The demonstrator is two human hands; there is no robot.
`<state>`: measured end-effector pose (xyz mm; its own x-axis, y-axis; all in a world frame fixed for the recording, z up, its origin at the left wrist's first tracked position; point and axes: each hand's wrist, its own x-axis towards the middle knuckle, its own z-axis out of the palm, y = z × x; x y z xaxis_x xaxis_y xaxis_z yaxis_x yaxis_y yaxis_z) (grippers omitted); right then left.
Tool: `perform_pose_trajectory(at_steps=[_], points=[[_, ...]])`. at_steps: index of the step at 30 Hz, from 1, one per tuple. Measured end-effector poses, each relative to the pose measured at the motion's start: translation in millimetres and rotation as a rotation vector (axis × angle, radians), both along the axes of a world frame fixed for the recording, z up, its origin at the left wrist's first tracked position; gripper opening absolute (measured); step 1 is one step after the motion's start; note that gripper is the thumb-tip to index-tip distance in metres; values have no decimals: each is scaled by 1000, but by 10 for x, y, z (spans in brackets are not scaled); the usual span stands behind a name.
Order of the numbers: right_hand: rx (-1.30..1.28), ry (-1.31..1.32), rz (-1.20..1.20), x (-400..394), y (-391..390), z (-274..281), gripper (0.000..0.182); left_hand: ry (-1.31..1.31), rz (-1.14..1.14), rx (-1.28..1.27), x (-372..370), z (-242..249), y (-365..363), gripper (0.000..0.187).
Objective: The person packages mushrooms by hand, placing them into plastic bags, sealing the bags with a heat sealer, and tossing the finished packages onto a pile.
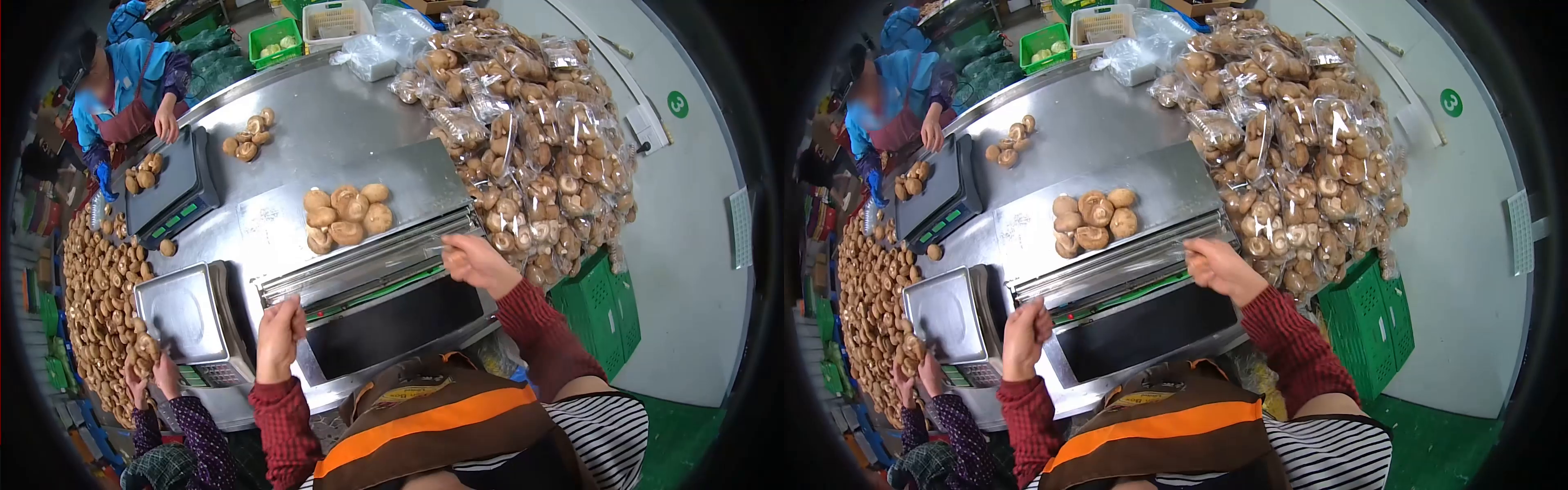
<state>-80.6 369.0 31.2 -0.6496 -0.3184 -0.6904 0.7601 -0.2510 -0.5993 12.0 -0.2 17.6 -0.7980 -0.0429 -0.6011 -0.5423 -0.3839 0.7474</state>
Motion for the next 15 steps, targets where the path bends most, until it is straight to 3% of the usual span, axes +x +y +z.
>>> perform_pose_trajectory(at_steps=[2,4,6,8,10,12,14,15], points=[[-590,-226,97,-54,94,28,34,-33,-28,528,-4,435,-17,41],[-556,327,-95,-375,-4,346,34,409,-18,348,-192,721,-163,41],[-829,450,-132,-940,-155,572,31,681,179,26,-604,973,-128,40],[-243,702,-355,-1354,-642,706,31,848,204,-531,-1214,957,99,44],[65,768,-194,-1814,-691,6,34,795,-70,-829,-1744,338,-44,47],[543,871,168,-1769,-733,-259,32,404,-469,-1042,-1829,15,-5,46],[471,752,151,-1706,-737,-509,33,791,-533,-1165,-1698,-416,-49,51],[394,615,127,-1654,-736,-586,34,762,-619,-1116,-1641,-406,-100,71]])
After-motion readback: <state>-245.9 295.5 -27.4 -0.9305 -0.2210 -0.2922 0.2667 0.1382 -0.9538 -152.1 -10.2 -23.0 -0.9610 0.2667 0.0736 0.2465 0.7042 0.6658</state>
